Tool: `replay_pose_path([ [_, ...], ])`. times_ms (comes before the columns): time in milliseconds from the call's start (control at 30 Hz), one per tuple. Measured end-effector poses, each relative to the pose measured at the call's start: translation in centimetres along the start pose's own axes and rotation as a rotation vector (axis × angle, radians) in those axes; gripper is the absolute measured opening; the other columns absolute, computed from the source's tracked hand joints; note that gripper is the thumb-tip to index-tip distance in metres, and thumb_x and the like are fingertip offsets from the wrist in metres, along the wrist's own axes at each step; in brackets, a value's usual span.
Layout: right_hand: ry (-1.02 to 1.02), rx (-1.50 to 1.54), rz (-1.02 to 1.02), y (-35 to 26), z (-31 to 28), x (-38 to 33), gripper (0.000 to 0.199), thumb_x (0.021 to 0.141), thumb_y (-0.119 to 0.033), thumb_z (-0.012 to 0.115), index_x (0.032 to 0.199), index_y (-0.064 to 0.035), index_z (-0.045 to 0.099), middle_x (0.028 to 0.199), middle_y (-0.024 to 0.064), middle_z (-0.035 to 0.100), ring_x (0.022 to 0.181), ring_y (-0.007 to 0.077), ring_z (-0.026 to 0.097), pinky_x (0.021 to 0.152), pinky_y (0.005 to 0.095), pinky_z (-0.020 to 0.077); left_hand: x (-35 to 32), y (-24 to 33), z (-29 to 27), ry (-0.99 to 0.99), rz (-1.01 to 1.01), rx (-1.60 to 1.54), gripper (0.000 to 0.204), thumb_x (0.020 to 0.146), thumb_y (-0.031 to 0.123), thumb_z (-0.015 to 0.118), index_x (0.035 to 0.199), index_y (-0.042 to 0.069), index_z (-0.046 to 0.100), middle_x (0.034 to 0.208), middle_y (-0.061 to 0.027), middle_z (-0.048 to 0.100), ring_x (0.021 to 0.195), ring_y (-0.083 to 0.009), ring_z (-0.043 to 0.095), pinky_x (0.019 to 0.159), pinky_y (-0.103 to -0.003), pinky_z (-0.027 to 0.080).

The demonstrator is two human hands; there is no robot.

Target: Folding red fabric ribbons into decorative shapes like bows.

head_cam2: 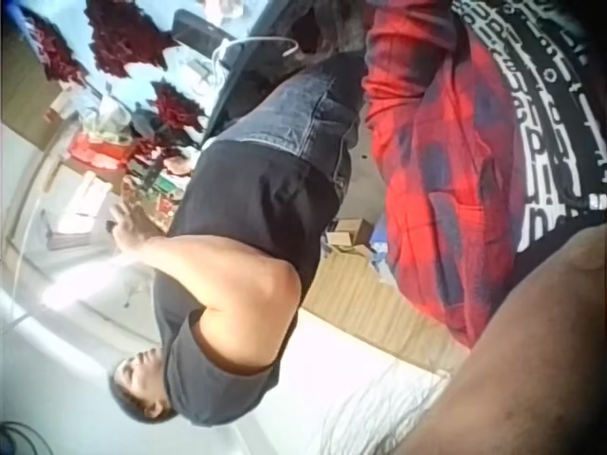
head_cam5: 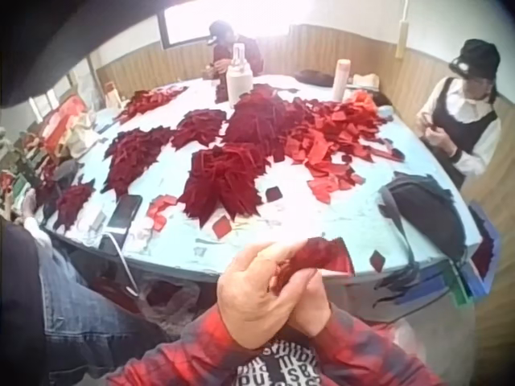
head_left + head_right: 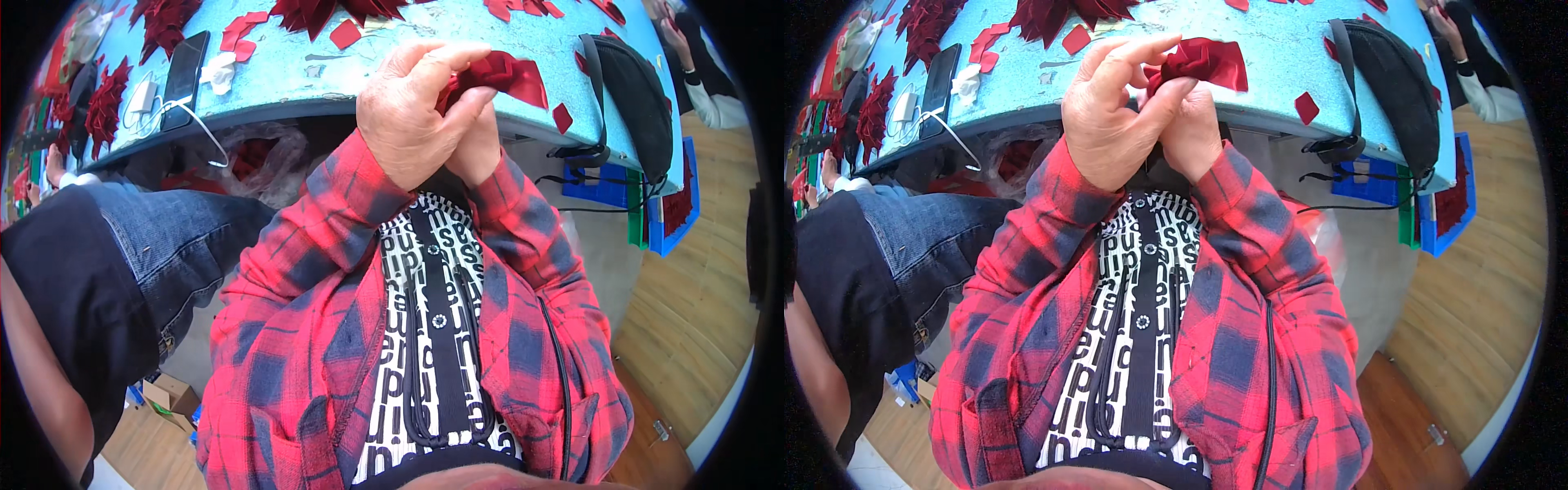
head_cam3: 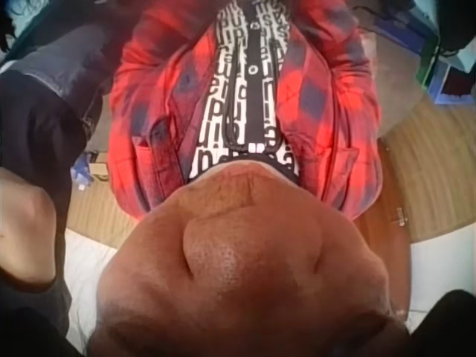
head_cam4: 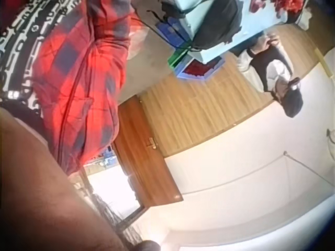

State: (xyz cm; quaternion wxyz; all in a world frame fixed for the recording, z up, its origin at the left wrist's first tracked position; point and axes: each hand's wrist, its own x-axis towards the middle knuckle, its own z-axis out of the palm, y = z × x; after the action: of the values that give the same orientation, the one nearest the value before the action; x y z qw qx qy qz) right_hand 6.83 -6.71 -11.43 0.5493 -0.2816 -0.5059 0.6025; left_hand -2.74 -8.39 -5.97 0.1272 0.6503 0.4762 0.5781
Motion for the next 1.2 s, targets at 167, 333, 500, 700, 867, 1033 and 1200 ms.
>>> replay_pose_path([
  [167, 0.019, 0.264, 0.415, -1.2, 0.9, 0.0, 0.014, 0.092, -0.017, 0.049, 0.093, -0.0047, 0.056, 0.082, -0.0002, 0.055, 0.071, 0.0067, 0.051, 0.061, 0.0222, 0.0428, 0.1, -0.6, 0.1, 0.016, -0.064, -0.006, 0.030, 0.066, 0.011, 0.075, 0.095, 0.012, 0.066, 0.087, -0.0059, 0.060, 0.074, -0.0206, 0.060, 0.065, -0.029, 0.051],
  [333, 0.112, 0.160, 0.457, -1.3, 0.7, -0.1, 0.017, 0.093, -0.018, 0.048, 0.090, -0.0042, 0.057, 0.079, -0.0015, 0.056, 0.068, 0.0053, 0.050, 0.058, 0.0210, 0.0414, 0.5, -1.0, -0.2, 0.025, 0.049, 0.080, 0.031, 0.067, 0.006, 0.075, 0.096, 0.008, 0.066, 0.090, -0.0050, 0.059, 0.067, -0.0131, 0.055, 0.061, -0.024, 0.047],
  [500, 0.106, -0.178, 0.040, -0.7, 0.9, -0.1, 0.019, 0.093, -0.017, 0.048, 0.085, -0.0033, 0.058, 0.077, -0.0015, 0.057, 0.065, 0.0043, 0.049, 0.054, 0.0213, 0.0401, 0.8, 0.1, -0.3, 0.003, 0.061, 0.097, 0.028, 0.070, 0.006, 0.075, 0.096, 0.006, 0.065, 0.088, -0.0042, 0.060, 0.066, -0.0094, 0.053, 0.059, -0.021, 0.044],
  [700, 0.013, 0.047, 0.386, -1.3, -0.7, -0.3, 0.021, 0.095, -0.019, 0.045, 0.098, -0.0020, 0.057, 0.085, 0.0037, 0.060, 0.076, 0.0126, 0.057, 0.065, 0.0259, 0.0468, 0.6, 1.1, -1.7, -0.126, -0.236, -0.094, 0.019, 0.078, 0.010, 0.071, 0.095, 0.002, 0.064, 0.081, -0.0006, 0.060, 0.066, -0.0063, 0.052, 0.058, -0.020, 0.043],
  [867, 0.049, -0.163, 0.339, -0.7, -1.0, -0.7, 0.021, 0.096, -0.020, 0.045, 0.094, -0.0030, 0.058, 0.072, 0.0012, 0.058, 0.066, 0.0131, 0.057, 0.058, 0.0243, 0.0456, 1.0, 1.1, -2.9, -0.251, -0.441, -0.290, 0.015, 0.083, 0.011, 0.066, 0.093, 0.000, 0.064, 0.078, 0.0018, 0.061, 0.066, -0.0034, 0.050, 0.058, -0.019, 0.041],
  [1033, 0.052, -0.502, -0.101, -0.8, -0.8, -0.8, 0.007, 0.086, -0.006, 0.056, 0.089, -0.0016, 0.059, 0.076, 0.0020, 0.062, 0.066, 0.0120, 0.058, 0.059, 0.0264, 0.0474, 1.0, 1.5, -4.0, -0.306, -0.359, -0.186, 0.014, 0.084, 0.011, 0.066, 0.091, -0.001, 0.065, 0.079, 0.0012, 0.061, 0.068, -0.0032, 0.050, 0.060, -0.018, 0.041],
  [1200, 0.076, -0.597, -0.083, 0.1, -1.5, -0.3, 0.011, 0.082, -0.004, 0.061, 0.093, -0.0030, 0.058, 0.078, 0.0030, 0.064, 0.070, 0.0130, 0.061, 0.061, 0.0274, 0.0495, 1.1, 1.6, -5.0, -0.388, -0.288, -0.038, 0.016, 0.084, 0.011, 0.066, 0.093, -0.002, 0.064, 0.082, -0.0004, 0.062, 0.073, -0.0043, 0.054, 0.063, -0.019, 0.044],
])
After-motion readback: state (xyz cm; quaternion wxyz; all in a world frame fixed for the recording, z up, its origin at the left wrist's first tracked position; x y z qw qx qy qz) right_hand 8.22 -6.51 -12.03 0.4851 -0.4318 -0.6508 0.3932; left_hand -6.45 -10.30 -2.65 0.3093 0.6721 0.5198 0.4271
